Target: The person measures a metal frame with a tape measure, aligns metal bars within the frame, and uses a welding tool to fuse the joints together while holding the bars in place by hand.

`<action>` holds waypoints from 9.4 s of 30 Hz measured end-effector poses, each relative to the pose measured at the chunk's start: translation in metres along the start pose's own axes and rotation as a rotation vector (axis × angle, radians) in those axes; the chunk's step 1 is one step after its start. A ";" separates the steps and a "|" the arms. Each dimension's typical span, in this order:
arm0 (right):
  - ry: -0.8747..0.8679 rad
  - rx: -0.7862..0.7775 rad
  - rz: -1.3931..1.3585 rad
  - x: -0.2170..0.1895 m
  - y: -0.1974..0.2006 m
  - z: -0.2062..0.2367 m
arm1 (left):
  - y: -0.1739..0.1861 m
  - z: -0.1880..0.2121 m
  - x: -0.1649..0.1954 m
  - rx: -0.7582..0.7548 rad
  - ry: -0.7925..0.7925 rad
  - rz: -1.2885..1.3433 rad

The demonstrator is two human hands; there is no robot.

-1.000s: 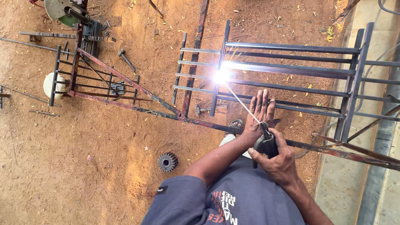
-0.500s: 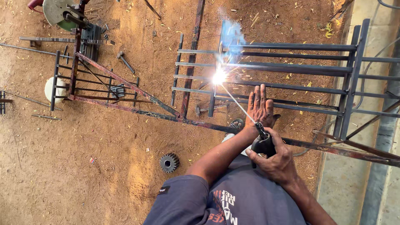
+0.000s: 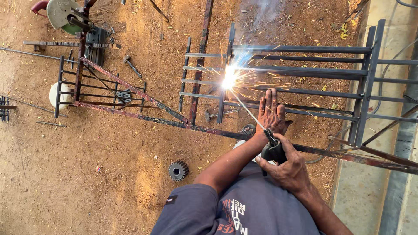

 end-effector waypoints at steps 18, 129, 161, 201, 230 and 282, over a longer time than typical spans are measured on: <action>0.093 0.384 0.062 0.023 0.032 0.014 | 0.003 -0.002 0.005 -0.200 0.019 -0.106; -0.223 1.246 0.186 0.281 0.179 0.081 | 0.012 -0.112 0.048 -0.520 -0.141 -0.056; -0.926 1.363 0.096 0.315 0.084 0.050 | 0.030 -0.119 -0.004 -0.677 -0.215 -0.108; 0.574 0.185 1.033 0.200 0.074 -0.277 | -0.013 -0.157 -0.149 -0.320 -0.069 -0.115; 0.661 0.222 1.041 0.193 0.067 -0.283 | 0.014 -0.173 -0.160 -0.445 -0.164 -0.192; -0.864 1.446 -0.869 0.314 0.117 0.013 | -0.065 -0.166 -0.043 -0.306 -0.128 0.129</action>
Point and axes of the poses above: each hand's wrist, its own z-axis away from the middle knuckle, its own y-axis out of the back of the hand, x = y × z, the point moved 1 cm from there along -z, towards the middle knuckle, and after that the axes turned 11 degrees about x, right-handed, at the moved point
